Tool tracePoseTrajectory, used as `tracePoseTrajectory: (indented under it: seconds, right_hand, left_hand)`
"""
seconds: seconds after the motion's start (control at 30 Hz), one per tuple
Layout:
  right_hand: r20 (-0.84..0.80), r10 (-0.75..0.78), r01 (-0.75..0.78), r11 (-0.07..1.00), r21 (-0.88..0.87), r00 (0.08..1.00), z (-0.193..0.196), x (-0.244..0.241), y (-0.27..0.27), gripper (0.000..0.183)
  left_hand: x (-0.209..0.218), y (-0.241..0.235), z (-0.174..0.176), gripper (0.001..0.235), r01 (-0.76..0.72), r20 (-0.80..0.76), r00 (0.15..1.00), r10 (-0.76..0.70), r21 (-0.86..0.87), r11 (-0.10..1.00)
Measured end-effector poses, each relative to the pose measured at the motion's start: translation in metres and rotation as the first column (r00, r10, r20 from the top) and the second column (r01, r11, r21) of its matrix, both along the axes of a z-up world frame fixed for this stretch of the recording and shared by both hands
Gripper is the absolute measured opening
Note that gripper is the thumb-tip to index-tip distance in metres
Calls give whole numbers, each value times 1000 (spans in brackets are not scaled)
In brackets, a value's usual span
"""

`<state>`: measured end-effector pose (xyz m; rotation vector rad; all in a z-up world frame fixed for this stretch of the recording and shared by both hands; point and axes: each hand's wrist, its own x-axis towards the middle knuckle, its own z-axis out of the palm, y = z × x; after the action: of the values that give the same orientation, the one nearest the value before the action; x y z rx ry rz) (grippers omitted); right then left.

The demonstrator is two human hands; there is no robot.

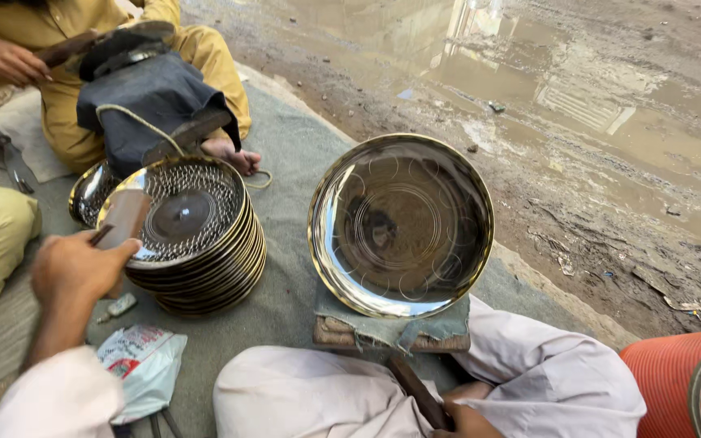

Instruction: The person sits on the ground and uses a hammer to strike a small red tool placed on a brass plate, creating a patterned texture. They repeatedly reposition the tool and hammer different areas of the plate's surface.

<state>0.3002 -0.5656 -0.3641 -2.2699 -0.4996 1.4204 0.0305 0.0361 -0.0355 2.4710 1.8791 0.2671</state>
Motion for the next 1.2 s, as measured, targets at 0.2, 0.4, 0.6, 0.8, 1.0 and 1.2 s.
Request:
tracePoseTrajectory:
  seconds: [0.2,0.4,0.6,0.8,1.0,1.2]
  right_hand:
    - [-203,-288,316,941,121,936,26,23,-43,72]
    - [-637,-482,771,560,304,601,107,30,-101,96]
    - [-349,-649,705,433,562,677,250,35,-38,78]
    - [-168,-592,555,567,608,789,272,27,45,63]
    - [354,-635,214,642,737,687,249,73,114,56]
    - [483,-651,60,629,775,586,271,114,106,56]
  left_hand:
    - [32,58,-51,72,-143,-198,975,95,-241,960]
    - [41,51,-51,59,-14,-236,971,-46,-244,970]
    - [109,-126,10,45,659,348,704,-619,4,752]
    - [186,-255,51,32,907,796,414,-442,-322,271]
    - [234,-256,25,64,935,804,312,-507,-166,313]
    - [247,-267,-3,53,921,748,375,-547,-235,311]
